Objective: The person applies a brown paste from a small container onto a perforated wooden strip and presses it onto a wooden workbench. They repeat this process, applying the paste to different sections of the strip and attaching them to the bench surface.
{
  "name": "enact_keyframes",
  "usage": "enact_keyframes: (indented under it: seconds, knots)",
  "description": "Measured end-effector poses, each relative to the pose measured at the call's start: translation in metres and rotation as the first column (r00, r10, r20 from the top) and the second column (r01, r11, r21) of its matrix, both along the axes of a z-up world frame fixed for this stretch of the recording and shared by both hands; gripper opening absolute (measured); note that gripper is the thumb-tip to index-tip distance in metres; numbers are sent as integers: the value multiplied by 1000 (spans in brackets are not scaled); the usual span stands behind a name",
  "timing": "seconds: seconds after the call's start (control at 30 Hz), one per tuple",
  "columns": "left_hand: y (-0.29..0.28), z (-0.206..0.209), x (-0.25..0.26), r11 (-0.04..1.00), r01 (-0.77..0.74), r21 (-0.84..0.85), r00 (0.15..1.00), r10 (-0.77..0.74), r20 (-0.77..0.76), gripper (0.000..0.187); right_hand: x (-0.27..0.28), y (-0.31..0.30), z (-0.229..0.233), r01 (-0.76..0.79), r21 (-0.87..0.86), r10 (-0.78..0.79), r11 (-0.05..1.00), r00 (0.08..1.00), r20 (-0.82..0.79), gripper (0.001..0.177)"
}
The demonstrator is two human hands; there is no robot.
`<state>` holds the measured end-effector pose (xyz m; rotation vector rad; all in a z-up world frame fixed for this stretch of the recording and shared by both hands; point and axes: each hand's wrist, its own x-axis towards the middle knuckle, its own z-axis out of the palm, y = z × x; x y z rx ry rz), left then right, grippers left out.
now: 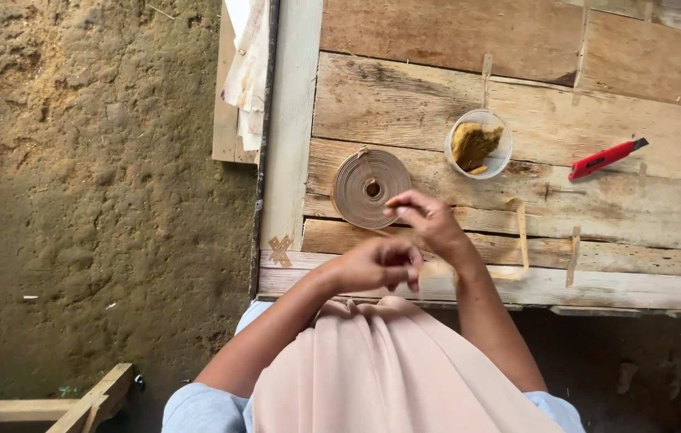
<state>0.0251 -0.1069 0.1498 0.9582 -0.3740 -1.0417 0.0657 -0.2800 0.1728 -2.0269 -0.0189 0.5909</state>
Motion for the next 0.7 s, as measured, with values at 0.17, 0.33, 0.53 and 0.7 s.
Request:
enact_keyframes:
  seconds: [0.17,0.33,0.53,0.7]
  knots:
    - [-6,4,28,853,-513,-99,856,500,-130,20,-4,-39,6,164,4,-164,986,985,-61,31]
    - [-29,-6,56,809,-588,-2,806,585,-85,23,-19,-37,5,228,465,-154,856,969,-193,29]
    - [-57,29,75,821,-557,126,830,545,121,62,23,-21,46,455,548,-590,701,803,88,20]
    - [-72,-9,93,829,-440,346,896,429,113,43,55,-67,63,580,356,-674,732,692,259,31]
